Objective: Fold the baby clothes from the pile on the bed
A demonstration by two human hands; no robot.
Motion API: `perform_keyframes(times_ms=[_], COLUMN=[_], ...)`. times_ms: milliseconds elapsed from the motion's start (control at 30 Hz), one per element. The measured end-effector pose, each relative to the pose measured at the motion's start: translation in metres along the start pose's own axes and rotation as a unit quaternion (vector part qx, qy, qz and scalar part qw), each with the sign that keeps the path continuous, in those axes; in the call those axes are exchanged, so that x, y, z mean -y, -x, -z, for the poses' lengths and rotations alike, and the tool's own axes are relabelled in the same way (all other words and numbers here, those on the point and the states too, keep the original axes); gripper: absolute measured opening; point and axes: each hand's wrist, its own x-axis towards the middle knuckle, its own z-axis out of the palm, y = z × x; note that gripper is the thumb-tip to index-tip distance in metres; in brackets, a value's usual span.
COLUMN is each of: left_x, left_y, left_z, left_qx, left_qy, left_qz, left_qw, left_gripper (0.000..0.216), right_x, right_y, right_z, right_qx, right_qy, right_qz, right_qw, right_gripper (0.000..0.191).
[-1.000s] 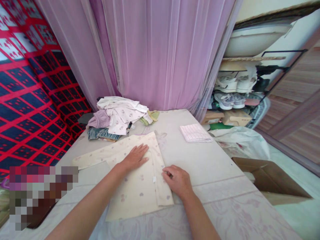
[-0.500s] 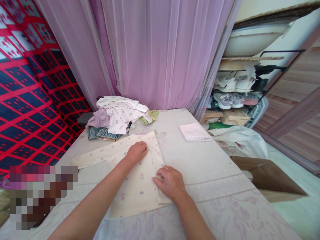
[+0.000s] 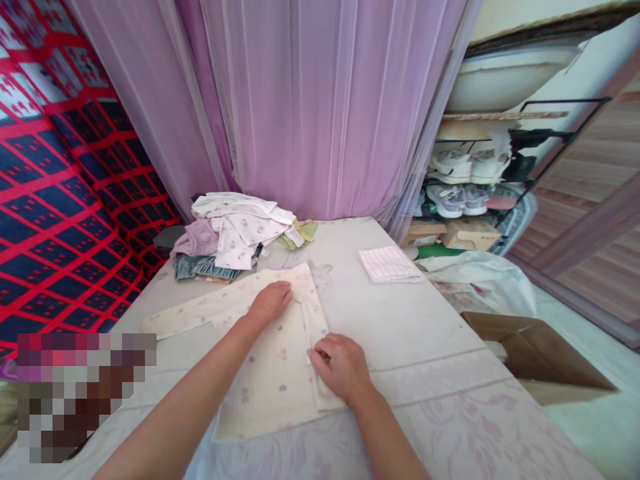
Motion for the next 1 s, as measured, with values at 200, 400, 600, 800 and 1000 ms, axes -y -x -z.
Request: perform_keyframes(times_ms=[200, 400, 600, 800, 1000], left_x=[-0.006, -0.011, -0.018, -0.027, -0.029], left_y=[-0.028, -0.033, -0.051, -0.075, -0.076], left_z=[-0.014, -0.019, -0.008, -0.023, -0.027], left_qx=[0.042, 0.114, 0.100, 0.097, 0.076], left_qy=[0.012, -0.028, -0.039, -0.028, -0.034], left_qz=[0.001, 0.005, 0.001, 0.004, -0.005], left_qw=[0.999, 0.993, 0.994, 0.995, 0.997], left_gripper=[0.049, 0.063, 0.056, 0.062, 0.061], right_x=[-0.001, 0.001, 0.001, 0.005, 0.007], right_y=[0.000, 0.004, 0.010, 0.016, 0.012], right_z=[-0.003, -0.008, -0.013, -0.015, -0.012], right_qx=[0.011, 0.013, -0.028, -0.038, -0.023], right_qy=[0.002, -0.002, 0.002, 0.019, 0.001], right_qz=[0.025, 0.038, 0.056, 0.072, 0.061], right_qw=[1.000, 0.999, 0.998, 0.996, 0.998], right_gripper=[0.022, 0.006, 0.005, 0.004, 0.006])
